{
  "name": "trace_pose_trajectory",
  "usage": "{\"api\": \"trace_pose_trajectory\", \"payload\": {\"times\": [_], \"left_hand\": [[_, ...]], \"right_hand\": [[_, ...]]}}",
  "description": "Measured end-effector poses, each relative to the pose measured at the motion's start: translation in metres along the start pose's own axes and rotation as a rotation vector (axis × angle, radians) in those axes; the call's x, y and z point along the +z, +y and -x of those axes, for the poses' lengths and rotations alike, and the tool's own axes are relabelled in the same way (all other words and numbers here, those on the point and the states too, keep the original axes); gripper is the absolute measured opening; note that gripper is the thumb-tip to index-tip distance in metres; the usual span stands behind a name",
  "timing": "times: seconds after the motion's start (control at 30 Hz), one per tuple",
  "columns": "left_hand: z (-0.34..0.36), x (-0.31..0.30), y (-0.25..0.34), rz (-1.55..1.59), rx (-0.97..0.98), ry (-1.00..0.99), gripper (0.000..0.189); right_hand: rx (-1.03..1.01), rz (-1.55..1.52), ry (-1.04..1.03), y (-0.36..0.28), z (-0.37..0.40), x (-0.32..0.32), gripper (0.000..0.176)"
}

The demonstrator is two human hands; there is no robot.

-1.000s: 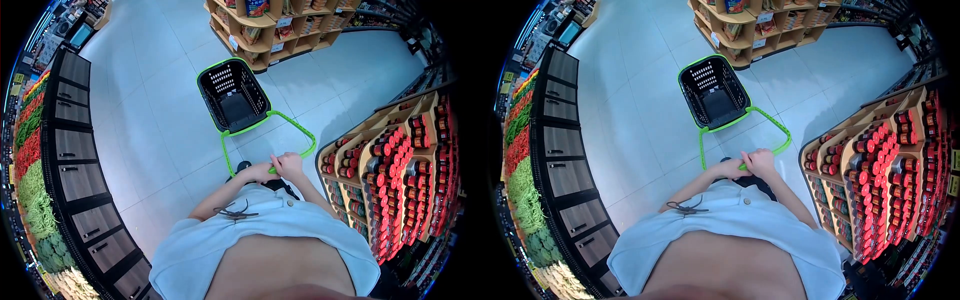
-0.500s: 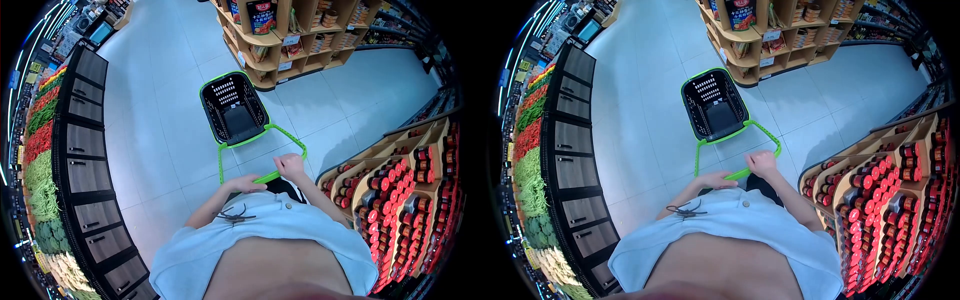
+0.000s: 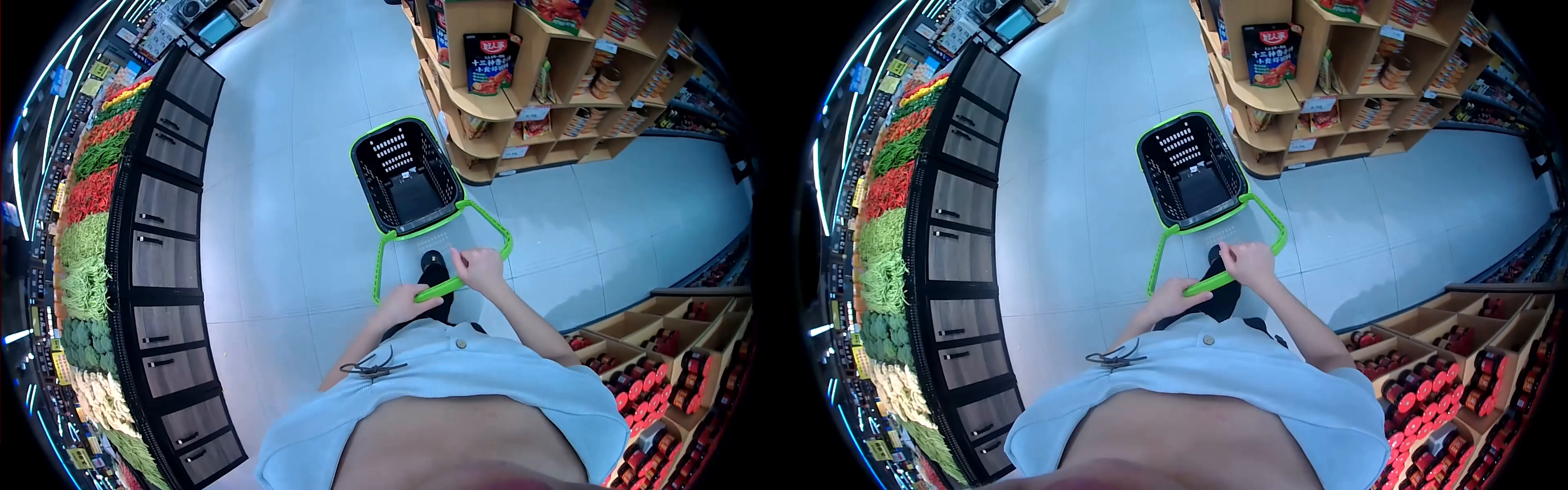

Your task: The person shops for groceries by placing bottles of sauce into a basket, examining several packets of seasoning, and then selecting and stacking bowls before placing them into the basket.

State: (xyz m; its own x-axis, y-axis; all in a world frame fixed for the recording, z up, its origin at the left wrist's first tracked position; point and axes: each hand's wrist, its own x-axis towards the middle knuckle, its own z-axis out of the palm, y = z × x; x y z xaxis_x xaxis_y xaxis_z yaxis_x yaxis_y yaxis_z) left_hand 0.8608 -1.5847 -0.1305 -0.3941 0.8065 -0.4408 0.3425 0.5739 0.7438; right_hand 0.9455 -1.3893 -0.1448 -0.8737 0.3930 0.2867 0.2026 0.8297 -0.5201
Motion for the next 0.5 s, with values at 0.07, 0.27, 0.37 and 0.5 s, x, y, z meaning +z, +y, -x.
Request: {"api": "trace_pose_trajectory", "payload": {"times": [0.07, 0.27, 0.37, 0.5], "left_hand": [[-0.025, -0.021, -0.010, 0.046, 0.033, -0.003, 0.041], [-0.109, -0.096, -0.035, -0.113, -0.006, 0.023, 0.043], [-0.143, -0.135, -0.059, -0.139, -0.046, 0.069, 0.044], [-0.186, -0.180, -0.083, -0.249, 0.028, 0.029, 0.043]], "right_hand": [[0.040, 0.008, -0.053, 0.004, -0.019, 0.015, 0.038], [0.036, -0.091, -0.234, 0.037, -0.125, 0.055, 0.035], [-0.051, -0.106, -0.323, 0.035, -0.178, 0.076, 0.034], [-0.041, -0.032, -0.410, 0.036, -0.233, 0.119, 0.039]]}}
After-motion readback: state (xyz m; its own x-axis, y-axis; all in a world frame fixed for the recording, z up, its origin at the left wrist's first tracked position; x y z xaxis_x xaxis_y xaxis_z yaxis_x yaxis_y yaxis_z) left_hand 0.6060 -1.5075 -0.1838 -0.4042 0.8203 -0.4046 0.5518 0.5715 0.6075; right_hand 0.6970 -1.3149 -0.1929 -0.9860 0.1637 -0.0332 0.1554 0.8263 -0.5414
